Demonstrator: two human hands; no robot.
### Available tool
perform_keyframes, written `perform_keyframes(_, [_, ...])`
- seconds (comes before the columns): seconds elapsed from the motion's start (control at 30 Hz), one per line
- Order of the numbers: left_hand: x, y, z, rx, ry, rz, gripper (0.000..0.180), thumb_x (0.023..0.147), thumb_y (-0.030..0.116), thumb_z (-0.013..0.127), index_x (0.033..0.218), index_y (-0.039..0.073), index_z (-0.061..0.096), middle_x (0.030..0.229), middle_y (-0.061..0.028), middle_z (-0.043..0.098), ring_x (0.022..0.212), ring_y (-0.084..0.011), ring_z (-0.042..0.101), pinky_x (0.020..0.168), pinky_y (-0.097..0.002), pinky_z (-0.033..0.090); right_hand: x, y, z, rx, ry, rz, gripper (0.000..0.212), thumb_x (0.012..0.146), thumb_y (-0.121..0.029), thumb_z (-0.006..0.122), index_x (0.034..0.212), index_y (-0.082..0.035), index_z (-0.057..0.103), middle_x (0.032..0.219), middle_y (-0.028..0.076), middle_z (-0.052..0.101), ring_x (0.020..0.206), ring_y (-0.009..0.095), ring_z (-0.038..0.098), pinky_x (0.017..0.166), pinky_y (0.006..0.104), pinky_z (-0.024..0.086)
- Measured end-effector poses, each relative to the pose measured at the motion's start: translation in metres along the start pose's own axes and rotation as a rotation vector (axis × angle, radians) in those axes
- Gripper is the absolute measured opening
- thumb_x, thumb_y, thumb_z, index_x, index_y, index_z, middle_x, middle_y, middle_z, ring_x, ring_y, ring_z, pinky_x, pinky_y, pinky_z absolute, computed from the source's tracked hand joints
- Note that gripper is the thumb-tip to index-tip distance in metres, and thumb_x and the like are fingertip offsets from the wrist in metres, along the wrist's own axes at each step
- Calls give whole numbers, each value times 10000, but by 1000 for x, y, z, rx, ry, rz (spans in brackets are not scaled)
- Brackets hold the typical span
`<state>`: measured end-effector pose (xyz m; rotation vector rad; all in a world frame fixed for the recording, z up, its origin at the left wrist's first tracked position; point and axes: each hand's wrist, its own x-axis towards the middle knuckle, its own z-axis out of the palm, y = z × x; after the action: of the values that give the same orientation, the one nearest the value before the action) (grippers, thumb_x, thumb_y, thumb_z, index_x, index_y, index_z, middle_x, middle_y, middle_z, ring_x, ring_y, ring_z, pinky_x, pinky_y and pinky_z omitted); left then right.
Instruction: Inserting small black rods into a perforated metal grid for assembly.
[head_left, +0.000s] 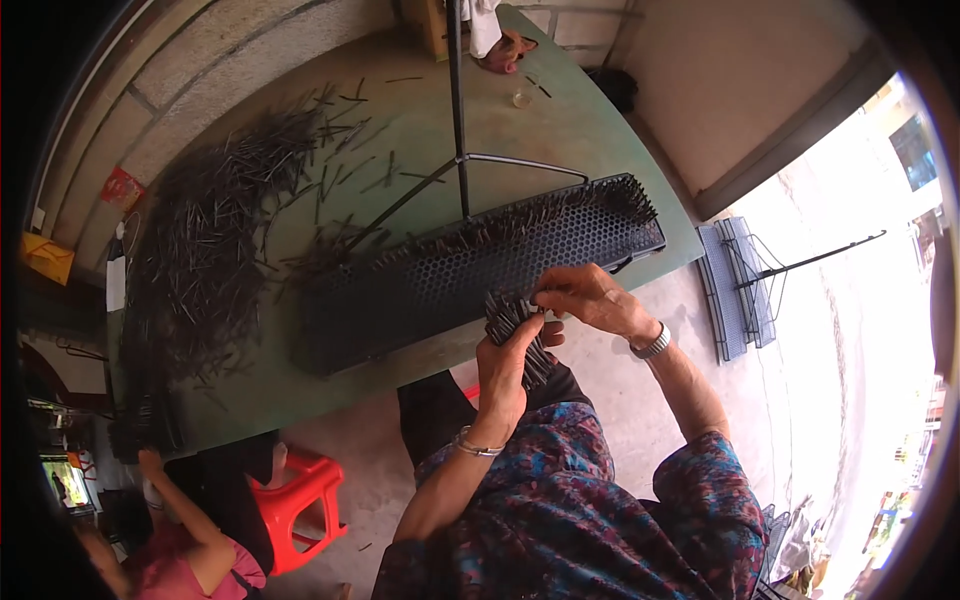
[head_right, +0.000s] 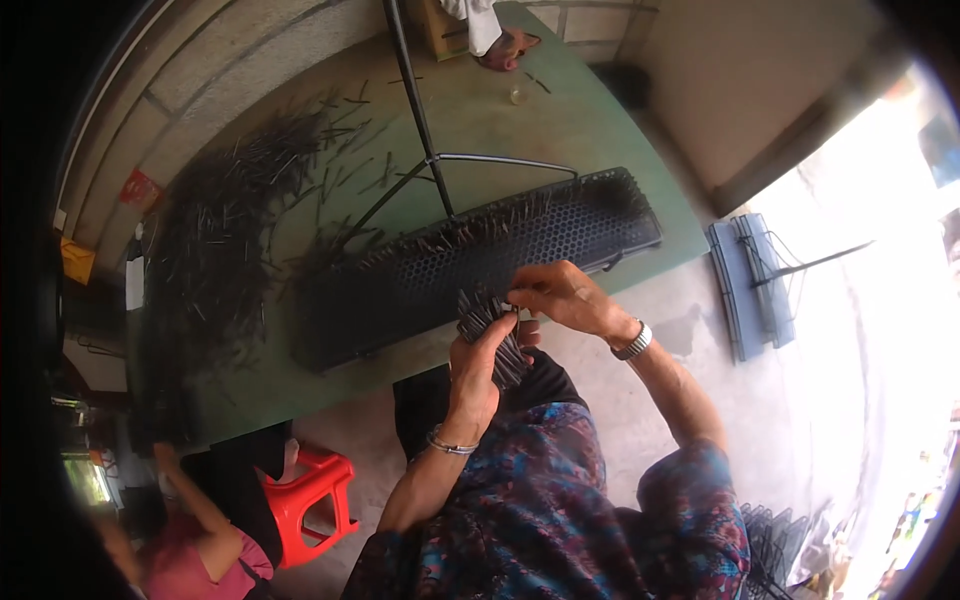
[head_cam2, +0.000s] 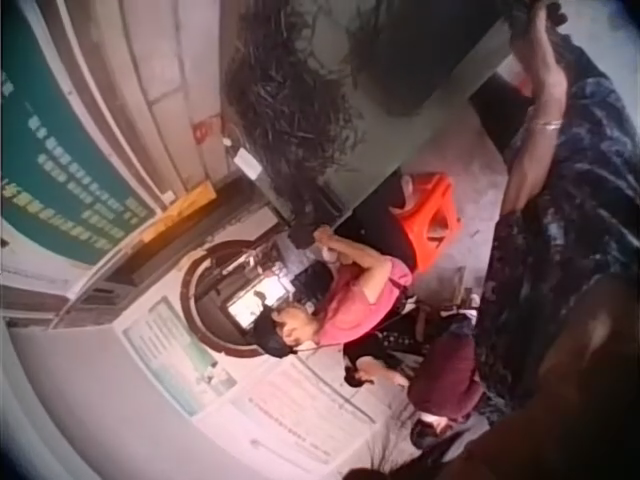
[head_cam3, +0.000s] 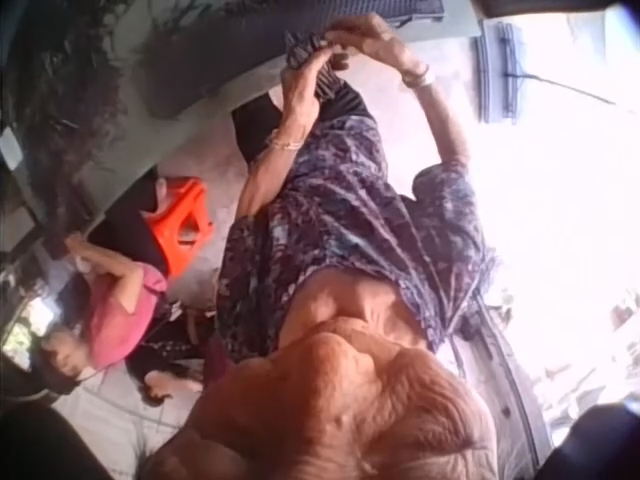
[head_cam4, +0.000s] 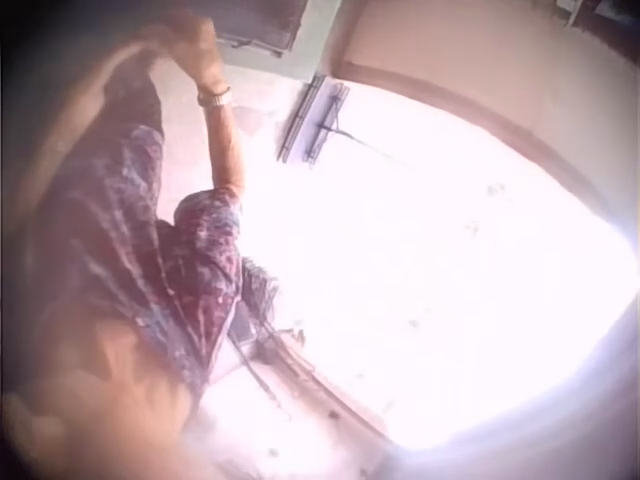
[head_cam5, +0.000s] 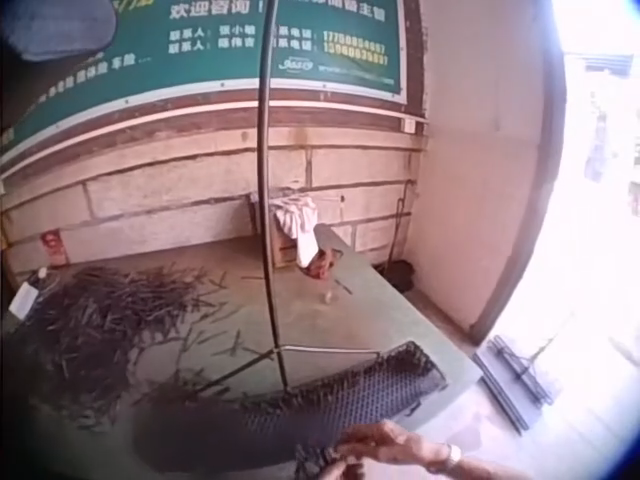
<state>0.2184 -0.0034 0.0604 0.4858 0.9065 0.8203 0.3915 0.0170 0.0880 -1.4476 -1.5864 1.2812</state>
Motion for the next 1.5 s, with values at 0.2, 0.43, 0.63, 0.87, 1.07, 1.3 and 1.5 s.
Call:
perform_keyframes(0.2, [9, 4, 6, 27, -2, -16, 253, 900, 165, 637, 1101, 12, 640, 946, -98, 715, 773, -189, 703, 597, -276, 537, 6, 3, -8, 115, -10, 19, 129, 895, -91, 630, 933, 32, 642, 738, 83, 662, 703, 136, 650, 642, 279, 510])
perform_keyframes(0.43, [21, -3, 3, -89, 13, -68, 265, 890, 224, 662, 1084, 44, 648, 988, -90, 701, 846, -196, 693, 645, -329, 557, 10, 2, -13, 125, 30, -12, 91, 912, -44, 592, 951, 33, 622, 769, 79, 674, 731, 141, 678, 656, 278, 522])
perform_keyframes(0.63, [36, -14, -10, -266, -69, -242, 257, 936, 281, 608, 1136, 119, 602, 1085, -134, 659, 976, -280, 652, 788, -494, 566, 29, -1, -31, -188, 384, -235, 92, 919, -44, 586, 969, 24, 621, 766, 80, 679, 737, 136, 683, 666, 269, 515])
perform_keyframes(0.87, [42, -32, -5, -371, -124, -310, 244, 929, 266, 627, 1123, 121, 601, 1066, -145, 647, 974, -299, 642, 829, -531, 554, 58, 17, -43, -284, 481, -370, 89, 898, -39, 597, 968, 12, 619, 777, 101, 670, 730, 165, 684, 655, 280, 518])
perform_keyframes(1.07, [40, -33, -3, -349, -105, -333, 190, 915, 232, 655, 1070, 123, 640, 931, -93, 669, 848, -227, 656, 792, -485, 566, 66, 20, -46, -330, 414, -386, 87, 900, -35, 604, 974, 4, 626, 793, 80, 670, 738, 147, 685, 674, 274, 526])
perform_keyframes(1.3, [37, -29, 2, -258, -51, -302, 160, 913, 233, 662, 1040, 136, 660, 834, -63, 672, 696, -136, 619, 665, -368, 566, 70, 18, -56, -452, 359, -458, 102, 900, -60, 610, 983, -3, 630, 779, 89, 656, 703, 180, 678, 655, 303, 525])
perform_keyframes(1.5, [37, -30, 0, -227, -61, -213, 171, 914, 248, 659, 1024, 121, 626, 875, -96, 688, 689, -138, 623, 619, -345, 562, 78, 30, -61, -676, 267, -624, 130, 850, -109, 682, 965, -48, 672, 863, 72, 649, 825, 222, 648, 735, 334, 515])
